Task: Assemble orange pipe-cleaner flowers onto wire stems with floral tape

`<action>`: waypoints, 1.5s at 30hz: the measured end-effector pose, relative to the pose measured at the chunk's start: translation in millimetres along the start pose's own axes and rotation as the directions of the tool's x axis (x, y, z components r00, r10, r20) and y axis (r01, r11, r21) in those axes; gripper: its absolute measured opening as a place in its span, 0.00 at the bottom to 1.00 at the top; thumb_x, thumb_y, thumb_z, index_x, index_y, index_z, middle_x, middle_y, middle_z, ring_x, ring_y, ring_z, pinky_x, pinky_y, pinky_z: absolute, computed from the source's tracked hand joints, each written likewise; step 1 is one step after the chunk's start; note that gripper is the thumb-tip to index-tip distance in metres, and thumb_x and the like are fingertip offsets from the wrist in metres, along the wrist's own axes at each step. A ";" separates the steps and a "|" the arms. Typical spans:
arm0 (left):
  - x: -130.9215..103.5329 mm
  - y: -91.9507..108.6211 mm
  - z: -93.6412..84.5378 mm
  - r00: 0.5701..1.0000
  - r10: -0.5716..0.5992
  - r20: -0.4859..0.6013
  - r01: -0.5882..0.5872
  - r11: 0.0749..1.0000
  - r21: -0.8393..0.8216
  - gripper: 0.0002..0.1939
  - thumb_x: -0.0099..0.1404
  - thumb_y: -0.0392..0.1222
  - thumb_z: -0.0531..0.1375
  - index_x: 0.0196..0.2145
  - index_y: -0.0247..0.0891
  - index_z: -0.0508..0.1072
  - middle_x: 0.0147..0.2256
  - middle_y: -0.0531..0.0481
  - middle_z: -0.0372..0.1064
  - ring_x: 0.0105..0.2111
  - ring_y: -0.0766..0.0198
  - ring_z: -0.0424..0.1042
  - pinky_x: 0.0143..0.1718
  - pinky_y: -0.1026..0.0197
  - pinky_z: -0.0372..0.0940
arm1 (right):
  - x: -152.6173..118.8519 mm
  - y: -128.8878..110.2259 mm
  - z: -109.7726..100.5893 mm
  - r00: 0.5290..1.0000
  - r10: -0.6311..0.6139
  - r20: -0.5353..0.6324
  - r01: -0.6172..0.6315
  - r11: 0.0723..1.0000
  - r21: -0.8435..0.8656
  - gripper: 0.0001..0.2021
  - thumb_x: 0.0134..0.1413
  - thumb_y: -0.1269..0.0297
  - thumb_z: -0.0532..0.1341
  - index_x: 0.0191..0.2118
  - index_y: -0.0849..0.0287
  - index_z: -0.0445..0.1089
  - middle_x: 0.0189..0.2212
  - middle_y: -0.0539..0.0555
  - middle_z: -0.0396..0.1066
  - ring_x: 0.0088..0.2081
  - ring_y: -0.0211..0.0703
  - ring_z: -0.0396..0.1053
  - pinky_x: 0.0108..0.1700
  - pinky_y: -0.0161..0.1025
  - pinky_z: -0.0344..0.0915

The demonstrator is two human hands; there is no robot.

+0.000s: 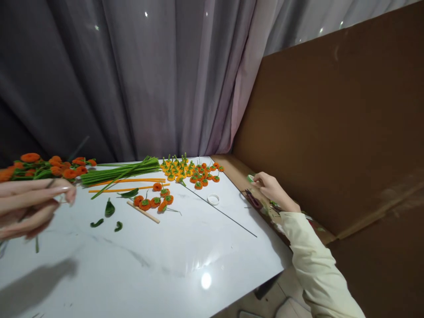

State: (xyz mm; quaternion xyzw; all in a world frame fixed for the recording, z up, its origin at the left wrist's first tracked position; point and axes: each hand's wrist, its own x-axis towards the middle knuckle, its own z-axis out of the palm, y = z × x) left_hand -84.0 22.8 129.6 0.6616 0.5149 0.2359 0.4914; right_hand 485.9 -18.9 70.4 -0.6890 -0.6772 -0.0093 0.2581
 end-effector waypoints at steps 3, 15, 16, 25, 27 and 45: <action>6.2 10.1 37.9 0.975 -0.013 0.222 0.041 0.992 -0.120 0.17 0.60 0.55 0.55 0.31 0.36 0.66 0.15 0.62 0.44 0.16 0.75 0.45 0.19 0.71 0.46 | -3.3 -56.6 -1.9 0.996 -0.059 0.063 0.030 0.919 0.392 0.11 0.57 0.55 0.55 0.37 0.57 0.62 0.40 0.58 0.71 0.41 0.46 0.69 0.42 0.40 0.64; 23.3 5.4 98.6 0.928 0.017 0.371 0.145 0.903 -0.405 0.25 0.57 0.64 0.57 0.30 0.35 0.63 0.22 0.58 0.50 0.19 0.75 0.39 0.16 0.69 0.33 | 10.6 -245.9 88.7 0.626 -0.718 0.304 -0.494 -0.064 0.867 0.16 0.46 0.58 0.69 0.32 0.62 0.64 0.28 0.54 0.73 0.32 0.42 0.72 0.38 0.41 0.65; 23.6 4.6 98.0 0.924 0.014 0.383 0.161 0.893 -0.420 0.26 0.57 0.64 0.57 0.31 0.35 0.64 0.24 0.56 0.54 0.19 0.75 0.41 0.16 0.69 0.33 | 12.2 -249.3 95.8 0.636 -0.707 0.309 -0.509 -0.083 0.857 0.16 0.46 0.58 0.70 0.32 0.62 0.64 0.28 0.54 0.73 0.32 0.41 0.71 0.38 0.40 0.65; 30.6 -2.0 92.7 0.922 -0.025 0.385 0.276 0.741 -0.612 0.18 0.53 0.49 0.66 0.30 0.33 0.64 0.25 0.55 0.56 0.18 0.78 0.41 0.15 0.71 0.30 | 9.0 -253.5 122.2 0.720 -0.563 0.406 -0.608 -0.227 0.761 0.16 0.45 0.64 0.69 0.39 0.62 0.66 0.28 0.51 0.71 0.31 0.37 0.70 0.39 0.36 0.65; 33.5 -2.9 93.3 0.913 -0.060 0.403 0.326 0.700 -0.635 0.18 0.53 0.48 0.66 0.31 0.33 0.65 0.25 0.56 0.55 0.18 0.78 0.40 0.16 0.70 0.29 | 6.6 -254.9 122.9 0.744 -0.505 0.437 -0.608 -0.241 0.757 0.18 0.44 0.66 0.70 0.41 0.60 0.65 0.29 0.50 0.71 0.31 0.37 0.70 0.39 0.36 0.65; 42.3 -18.0 99.0 0.938 -0.136 0.320 0.317 0.710 -0.628 0.18 0.53 0.50 0.65 0.31 0.35 0.64 0.22 0.59 0.50 0.19 0.76 0.34 0.18 0.67 0.30 | -21.4 -269.2 132.7 0.938 -0.348 -0.008 0.191 0.496 0.847 0.13 0.53 0.57 0.63 0.42 0.55 0.63 0.42 0.56 0.66 0.45 0.47 0.64 0.47 0.45 0.61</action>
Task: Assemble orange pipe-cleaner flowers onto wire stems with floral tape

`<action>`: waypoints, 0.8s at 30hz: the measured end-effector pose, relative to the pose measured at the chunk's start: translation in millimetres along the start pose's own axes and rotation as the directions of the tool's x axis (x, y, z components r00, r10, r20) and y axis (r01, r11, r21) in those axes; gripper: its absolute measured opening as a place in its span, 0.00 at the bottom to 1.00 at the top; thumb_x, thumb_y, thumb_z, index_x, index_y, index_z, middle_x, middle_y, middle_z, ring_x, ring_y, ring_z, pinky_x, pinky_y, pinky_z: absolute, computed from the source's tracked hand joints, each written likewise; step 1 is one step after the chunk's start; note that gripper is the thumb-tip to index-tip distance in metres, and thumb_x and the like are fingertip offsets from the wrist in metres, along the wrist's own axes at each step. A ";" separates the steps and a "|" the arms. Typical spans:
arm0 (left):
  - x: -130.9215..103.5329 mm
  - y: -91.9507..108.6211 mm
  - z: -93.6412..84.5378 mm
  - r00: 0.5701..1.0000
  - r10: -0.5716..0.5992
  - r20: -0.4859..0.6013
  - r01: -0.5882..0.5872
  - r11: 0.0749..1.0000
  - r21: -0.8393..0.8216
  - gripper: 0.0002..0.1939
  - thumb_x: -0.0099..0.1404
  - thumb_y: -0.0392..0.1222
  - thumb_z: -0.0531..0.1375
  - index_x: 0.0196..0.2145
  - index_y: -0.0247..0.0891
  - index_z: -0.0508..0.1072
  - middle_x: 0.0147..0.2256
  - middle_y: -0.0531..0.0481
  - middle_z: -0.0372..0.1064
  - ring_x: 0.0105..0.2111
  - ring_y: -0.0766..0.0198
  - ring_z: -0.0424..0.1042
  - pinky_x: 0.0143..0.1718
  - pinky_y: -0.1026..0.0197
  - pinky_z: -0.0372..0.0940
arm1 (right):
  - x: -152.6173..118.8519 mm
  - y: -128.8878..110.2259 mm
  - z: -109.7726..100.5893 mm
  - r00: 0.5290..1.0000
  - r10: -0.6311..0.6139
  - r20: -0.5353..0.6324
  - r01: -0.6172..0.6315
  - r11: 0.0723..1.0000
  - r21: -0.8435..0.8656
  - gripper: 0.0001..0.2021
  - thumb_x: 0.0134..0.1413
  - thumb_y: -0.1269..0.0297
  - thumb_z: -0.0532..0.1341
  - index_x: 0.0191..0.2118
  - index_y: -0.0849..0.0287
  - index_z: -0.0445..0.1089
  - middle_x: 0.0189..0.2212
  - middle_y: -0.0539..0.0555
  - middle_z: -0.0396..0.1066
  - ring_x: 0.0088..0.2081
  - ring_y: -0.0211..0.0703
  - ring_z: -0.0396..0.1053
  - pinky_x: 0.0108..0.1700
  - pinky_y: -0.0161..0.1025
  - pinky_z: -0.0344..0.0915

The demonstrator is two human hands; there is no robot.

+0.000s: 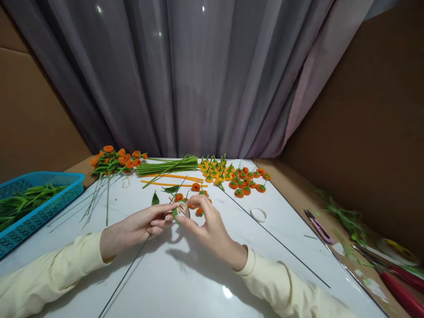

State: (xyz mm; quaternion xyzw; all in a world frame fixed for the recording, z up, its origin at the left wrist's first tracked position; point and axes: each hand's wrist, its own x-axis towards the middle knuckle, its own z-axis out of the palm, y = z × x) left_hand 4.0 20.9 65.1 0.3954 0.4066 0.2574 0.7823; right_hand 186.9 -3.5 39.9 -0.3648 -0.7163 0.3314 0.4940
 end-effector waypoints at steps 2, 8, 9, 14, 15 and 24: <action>0.7 -2.5 1.9 1.000 -0.003 0.005 0.003 1.000 -0.022 0.18 0.53 0.49 0.66 0.30 0.35 0.63 0.22 0.59 0.50 0.19 0.77 0.34 0.17 0.68 0.30 | -3.2 2.2 3.6 0.995 0.003 0.097 -0.006 0.999 0.034 0.20 0.53 0.60 0.64 0.49 0.54 0.58 0.39 0.55 0.68 0.44 0.47 0.67 0.48 0.46 0.61; 6.6 -6.3 -3.4 0.990 -0.108 0.088 0.113 0.992 -0.054 0.18 0.55 0.50 0.64 0.28 0.35 0.62 0.21 0.59 0.49 0.17 0.78 0.38 0.15 0.70 0.30 | -0.5 6.1 3.7 0.907 0.262 0.329 -0.332 0.926 0.180 0.29 0.55 0.60 0.61 0.59 0.58 0.51 0.26 0.49 0.72 0.33 0.43 0.71 0.41 0.43 0.64; 8.4 -6.9 -6.6 0.985 -0.144 0.098 0.149 0.987 -0.052 0.17 0.57 0.51 0.62 0.27 0.34 0.62 0.20 0.60 0.47 0.16 0.78 0.37 0.15 0.71 0.30 | 1.5 6.0 0.2 0.872 0.316 0.373 -0.406 0.894 0.190 0.30 0.54 0.58 0.62 0.59 0.61 0.52 0.25 0.50 0.72 0.31 0.43 0.71 0.39 0.43 0.64; 14.5 -16.0 -21.2 0.939 -0.301 0.166 0.306 0.952 -0.011 0.18 0.66 0.53 0.52 0.32 0.34 0.65 0.18 0.61 0.42 0.14 0.77 0.37 0.13 0.72 0.29 | 11.2 1.9 -28.1 0.758 0.456 0.466 -0.597 0.772 0.216 0.25 0.47 0.53 0.66 0.47 0.66 0.68 0.23 0.52 0.73 0.27 0.43 0.71 0.36 0.41 0.65; 14.9 -18.9 -22.5 0.938 -0.304 0.165 0.310 0.951 -0.012 0.19 0.66 0.56 0.52 0.32 0.34 0.64 0.18 0.61 0.41 0.14 0.77 0.37 0.13 0.72 0.30 | 12.2 1.4 -33.9 0.736 0.466 0.491 -0.615 0.763 0.198 0.22 0.46 0.53 0.66 0.42 0.65 0.70 0.24 0.53 0.73 0.27 0.43 0.71 0.35 0.40 0.65; 25.8 -41.8 -19.1 0.997 0.077 0.028 -0.082 0.961 0.264 0.20 0.65 0.57 0.50 0.41 0.35 0.61 0.21 0.57 0.59 0.13 0.75 0.49 0.13 0.70 0.42 | 8.1 7.6 -52.6 0.893 0.314 0.321 -0.195 0.915 -0.352 0.15 0.55 0.52 0.59 0.30 0.57 0.77 0.19 0.54 0.66 0.31 0.47 0.67 0.32 0.39 0.62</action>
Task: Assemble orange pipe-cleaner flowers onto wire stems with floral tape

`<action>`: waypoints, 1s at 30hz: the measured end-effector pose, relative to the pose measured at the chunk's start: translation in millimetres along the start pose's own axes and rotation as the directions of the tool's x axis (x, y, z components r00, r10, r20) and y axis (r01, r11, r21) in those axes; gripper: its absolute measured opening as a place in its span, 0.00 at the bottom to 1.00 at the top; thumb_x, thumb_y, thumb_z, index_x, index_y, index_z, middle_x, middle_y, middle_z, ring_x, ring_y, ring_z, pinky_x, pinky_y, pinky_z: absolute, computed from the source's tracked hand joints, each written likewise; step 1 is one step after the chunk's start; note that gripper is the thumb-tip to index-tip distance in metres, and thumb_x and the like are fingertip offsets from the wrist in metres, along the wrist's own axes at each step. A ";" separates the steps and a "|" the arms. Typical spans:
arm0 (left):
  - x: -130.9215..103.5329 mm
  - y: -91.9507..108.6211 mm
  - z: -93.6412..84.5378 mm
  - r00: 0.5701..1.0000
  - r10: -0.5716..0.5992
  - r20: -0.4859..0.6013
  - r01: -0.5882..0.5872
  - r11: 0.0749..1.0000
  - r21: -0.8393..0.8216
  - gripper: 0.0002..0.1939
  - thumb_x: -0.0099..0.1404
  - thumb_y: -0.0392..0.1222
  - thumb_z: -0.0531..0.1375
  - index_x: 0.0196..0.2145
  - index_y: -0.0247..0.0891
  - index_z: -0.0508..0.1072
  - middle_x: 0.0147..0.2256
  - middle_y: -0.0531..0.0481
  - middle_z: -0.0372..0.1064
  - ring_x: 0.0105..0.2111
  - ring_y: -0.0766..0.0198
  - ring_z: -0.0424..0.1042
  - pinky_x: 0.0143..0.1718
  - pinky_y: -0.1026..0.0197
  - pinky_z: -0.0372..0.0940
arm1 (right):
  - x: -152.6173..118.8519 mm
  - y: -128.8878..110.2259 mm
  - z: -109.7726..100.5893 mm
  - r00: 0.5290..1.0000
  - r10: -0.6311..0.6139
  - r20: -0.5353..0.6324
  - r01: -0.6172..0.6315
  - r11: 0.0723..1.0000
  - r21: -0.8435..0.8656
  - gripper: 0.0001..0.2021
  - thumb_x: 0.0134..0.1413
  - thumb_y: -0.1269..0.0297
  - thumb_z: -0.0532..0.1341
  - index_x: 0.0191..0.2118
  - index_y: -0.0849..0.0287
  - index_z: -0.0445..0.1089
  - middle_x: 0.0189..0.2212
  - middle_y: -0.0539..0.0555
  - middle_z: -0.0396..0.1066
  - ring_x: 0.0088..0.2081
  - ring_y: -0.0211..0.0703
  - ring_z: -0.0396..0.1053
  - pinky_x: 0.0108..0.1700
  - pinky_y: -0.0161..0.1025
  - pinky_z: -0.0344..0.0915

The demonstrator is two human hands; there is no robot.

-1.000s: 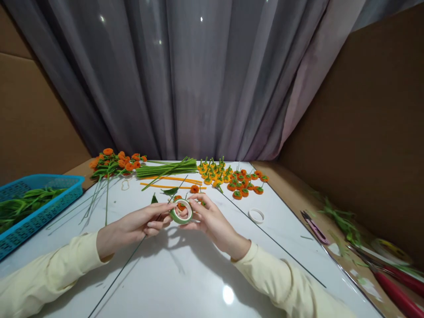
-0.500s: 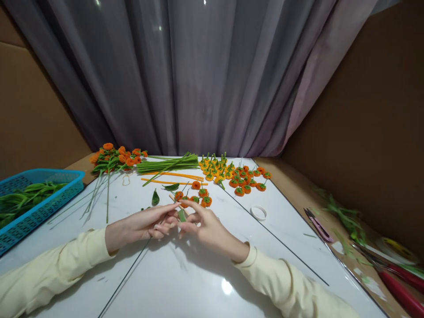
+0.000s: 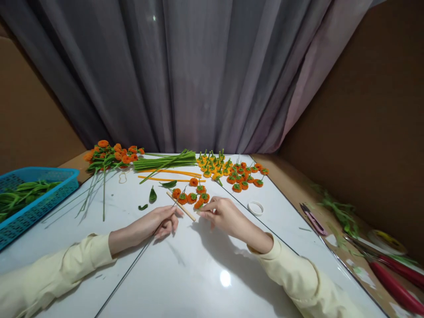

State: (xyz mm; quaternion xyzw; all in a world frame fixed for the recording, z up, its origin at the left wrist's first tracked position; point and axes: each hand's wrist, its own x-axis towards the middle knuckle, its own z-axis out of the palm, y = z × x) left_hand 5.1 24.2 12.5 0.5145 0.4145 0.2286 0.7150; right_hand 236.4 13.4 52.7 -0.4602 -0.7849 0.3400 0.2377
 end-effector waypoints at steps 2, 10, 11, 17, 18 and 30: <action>-2.6 -4.0 5.0 0.986 0.145 -0.078 -0.124 0.968 0.220 0.21 0.67 0.54 0.47 0.49 0.35 0.56 0.24 0.54 0.65 0.14 0.73 0.53 0.15 0.68 0.47 | -1.9 -1.8 -0.2 0.993 -0.090 -0.072 0.084 0.993 -0.079 0.14 0.55 0.53 0.60 0.28 0.56 0.77 0.24 0.55 0.64 0.32 0.45 0.66 0.31 0.38 0.61; -31.3 -20.8 32.1 0.969 0.246 0.005 -0.232 0.906 0.355 0.16 0.68 0.55 0.45 0.43 0.40 0.56 0.20 0.61 0.51 0.20 0.69 0.50 0.22 0.66 0.49 | -3.0 -7.0 16.6 0.979 0.086 0.184 -0.169 0.848 0.502 0.17 0.53 0.51 0.61 0.26 0.62 0.73 0.18 0.50 0.65 0.15 0.31 0.54 0.17 0.33 0.50; -32.9 -22.0 34.4 0.975 0.221 0.012 -0.213 0.921 0.325 0.16 0.68 0.56 0.45 0.40 0.40 0.56 0.19 0.62 0.49 0.19 0.70 0.48 0.21 0.66 0.48 | -2.8 -6.2 20.6 0.968 0.101 0.229 -0.219 0.786 0.579 0.17 0.52 0.52 0.62 0.26 0.63 0.72 0.17 0.49 0.65 0.13 0.29 0.50 0.16 0.32 0.47; -36.1 -22.1 37.6 0.976 0.215 -0.034 -0.196 0.937 0.288 0.20 0.66 0.59 0.45 0.27 0.40 0.52 0.17 0.62 0.45 0.17 0.72 0.45 0.18 0.67 0.45 | -2.6 -1.1 37.6 0.972 0.063 0.226 -0.225 0.522 0.823 0.15 0.51 0.57 0.65 0.25 0.63 0.64 0.17 0.48 0.67 0.12 0.28 0.51 0.15 0.30 0.53; -36.4 -21.8 37.1 0.975 0.219 -0.044 -0.197 0.936 0.294 0.20 0.66 0.58 0.46 0.26 0.40 0.51 0.18 0.62 0.45 0.17 0.72 0.45 0.18 0.67 0.45 | -2.5 -0.7 38.7 0.974 0.058 0.221 -0.218 0.523 0.824 0.15 0.52 0.57 0.64 0.25 0.63 0.64 0.14 0.46 0.64 0.12 0.28 0.50 0.16 0.29 0.53; -19.4 -15.7 44.8 0.992 0.127 -0.005 -0.126 0.987 0.097 0.18 0.62 0.55 0.54 0.41 0.41 0.54 0.18 0.61 0.61 0.10 0.69 0.59 0.09 0.68 0.56 | -0.2 0.8 51.2 0.968 0.058 0.244 -0.240 0.498 0.833 0.14 0.50 0.57 0.65 0.32 0.61 0.62 0.14 0.45 0.65 0.12 0.29 0.54 0.13 0.26 0.55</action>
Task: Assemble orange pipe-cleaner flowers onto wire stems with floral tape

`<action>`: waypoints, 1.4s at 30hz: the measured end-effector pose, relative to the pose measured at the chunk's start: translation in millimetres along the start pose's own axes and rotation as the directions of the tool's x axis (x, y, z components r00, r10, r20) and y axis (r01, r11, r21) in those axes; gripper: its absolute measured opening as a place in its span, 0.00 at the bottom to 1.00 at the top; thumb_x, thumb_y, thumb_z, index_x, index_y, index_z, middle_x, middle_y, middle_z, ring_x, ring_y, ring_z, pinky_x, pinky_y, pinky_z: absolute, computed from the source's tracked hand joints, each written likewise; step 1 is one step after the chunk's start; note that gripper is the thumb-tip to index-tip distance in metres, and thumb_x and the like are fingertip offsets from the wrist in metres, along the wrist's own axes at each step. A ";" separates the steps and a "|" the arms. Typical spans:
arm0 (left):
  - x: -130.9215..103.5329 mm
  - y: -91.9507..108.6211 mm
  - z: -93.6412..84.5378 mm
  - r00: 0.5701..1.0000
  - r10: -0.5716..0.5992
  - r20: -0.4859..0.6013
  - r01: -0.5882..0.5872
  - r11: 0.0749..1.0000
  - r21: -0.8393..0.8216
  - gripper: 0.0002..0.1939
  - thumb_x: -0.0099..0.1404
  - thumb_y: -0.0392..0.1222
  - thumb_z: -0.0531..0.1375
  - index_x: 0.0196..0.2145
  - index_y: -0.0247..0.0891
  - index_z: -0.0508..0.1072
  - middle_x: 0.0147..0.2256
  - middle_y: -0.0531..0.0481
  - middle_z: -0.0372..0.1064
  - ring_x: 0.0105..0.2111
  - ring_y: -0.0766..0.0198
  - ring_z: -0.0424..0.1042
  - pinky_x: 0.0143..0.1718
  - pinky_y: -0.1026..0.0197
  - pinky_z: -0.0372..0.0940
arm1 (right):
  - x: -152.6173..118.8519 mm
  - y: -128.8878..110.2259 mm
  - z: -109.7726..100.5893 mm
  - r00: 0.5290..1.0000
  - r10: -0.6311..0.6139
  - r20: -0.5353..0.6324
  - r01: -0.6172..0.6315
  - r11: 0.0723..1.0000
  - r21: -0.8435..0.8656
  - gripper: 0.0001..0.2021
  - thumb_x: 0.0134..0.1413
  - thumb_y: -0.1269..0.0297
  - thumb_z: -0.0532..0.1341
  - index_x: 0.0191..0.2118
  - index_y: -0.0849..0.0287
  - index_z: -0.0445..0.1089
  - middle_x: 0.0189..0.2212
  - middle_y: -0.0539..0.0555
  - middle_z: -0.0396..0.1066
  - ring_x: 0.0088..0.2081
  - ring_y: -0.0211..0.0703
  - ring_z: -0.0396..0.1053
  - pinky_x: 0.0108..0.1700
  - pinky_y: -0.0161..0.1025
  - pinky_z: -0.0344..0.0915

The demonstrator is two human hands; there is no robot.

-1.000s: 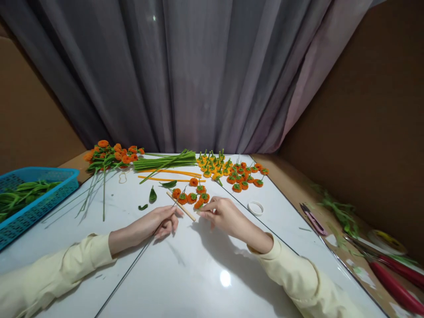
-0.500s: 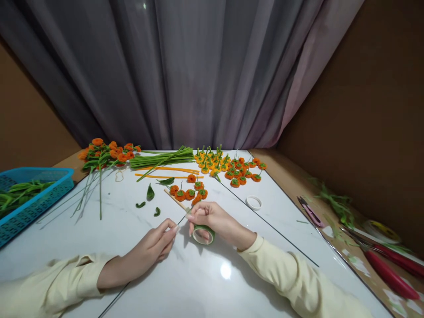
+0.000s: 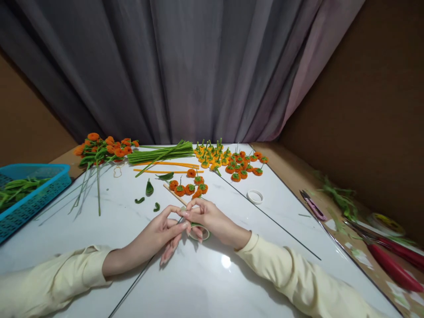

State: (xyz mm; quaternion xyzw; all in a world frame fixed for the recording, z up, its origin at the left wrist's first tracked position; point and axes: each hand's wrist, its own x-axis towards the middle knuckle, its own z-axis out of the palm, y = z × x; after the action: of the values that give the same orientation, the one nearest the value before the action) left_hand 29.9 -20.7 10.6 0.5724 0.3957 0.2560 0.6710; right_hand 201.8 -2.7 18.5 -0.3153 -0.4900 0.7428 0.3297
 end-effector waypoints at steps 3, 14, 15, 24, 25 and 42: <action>-5.1 -2.5 -3.0 0.989 0.129 -0.077 -0.111 0.973 0.202 0.18 0.67 0.52 0.49 0.49 0.40 0.53 0.18 0.63 0.58 0.12 0.72 0.54 0.13 0.70 0.53 | -0.2 -1.1 -2.6 1.000 0.027 0.015 -0.027 1.000 0.009 0.14 0.50 0.58 0.66 0.30 0.62 0.63 0.16 0.48 0.68 0.11 0.28 0.53 0.13 0.27 0.54; -16.7 -9.3 -7.2 0.872 0.489 0.002 -0.365 0.649 0.668 0.18 0.69 0.37 0.44 0.56 0.32 0.52 0.21 0.59 0.58 0.18 0.70 0.58 0.22 0.68 0.53 | -3.4 -0.7 -4.9 0.994 0.078 0.079 -0.076 0.997 -0.025 0.12 0.51 0.60 0.65 0.29 0.65 0.67 0.16 0.49 0.68 0.12 0.27 0.53 0.14 0.27 0.55; -16.8 -9.0 -7.3 0.863 0.505 0.010 -0.374 0.626 0.685 0.18 0.69 0.37 0.44 0.56 0.31 0.53 0.20 0.59 0.59 0.18 0.69 0.58 0.22 0.68 0.54 | -3.5 -1.0 -5.0 0.993 0.080 0.082 -0.078 0.997 -0.021 0.12 0.52 0.60 0.64 0.29 0.64 0.67 0.16 0.49 0.68 0.11 0.27 0.53 0.14 0.27 0.54; -14.0 -11.9 -8.8 0.739 0.665 0.105 -0.502 0.440 0.745 0.22 0.69 0.33 0.47 0.59 0.35 0.57 0.46 0.42 0.72 0.37 0.65 0.75 0.40 0.67 0.69 | -4.1 -3.8 -6.7 0.992 0.067 0.105 -0.064 0.998 -0.029 0.09 0.54 0.63 0.62 0.31 0.64 0.66 0.14 0.48 0.67 0.10 0.27 0.51 0.12 0.26 0.48; -13.2 -12.9 -9.2 0.720 0.685 0.111 -0.516 0.421 0.746 0.22 0.68 0.33 0.48 0.60 0.34 0.57 0.49 0.41 0.70 0.40 0.64 0.75 0.42 0.66 0.69 | -3.9 -3.8 -7.3 0.992 0.068 0.107 -0.065 0.997 -0.032 0.09 0.54 0.63 0.62 0.31 0.64 0.66 0.14 0.48 0.66 0.10 0.27 0.51 0.12 0.26 0.47; -12.9 -16.8 -11.3 0.688 0.724 0.043 -0.547 0.479 0.686 0.22 0.67 0.31 0.51 0.58 0.34 0.62 0.42 0.42 0.75 0.33 0.67 0.75 0.37 0.69 0.69 | -2.3 1.2 -11.5 0.993 0.047 0.106 -0.047 0.999 -0.004 0.11 0.53 0.63 0.63 0.40 0.64 0.68 0.15 0.48 0.68 0.11 0.27 0.49 0.13 0.27 0.46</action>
State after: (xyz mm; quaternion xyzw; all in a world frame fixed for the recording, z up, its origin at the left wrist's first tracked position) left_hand 11.6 -28.1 -2.9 0.8352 0.2973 0.4040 0.2256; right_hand 212.0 1.1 14.1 -0.2872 -0.4996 0.7658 0.2855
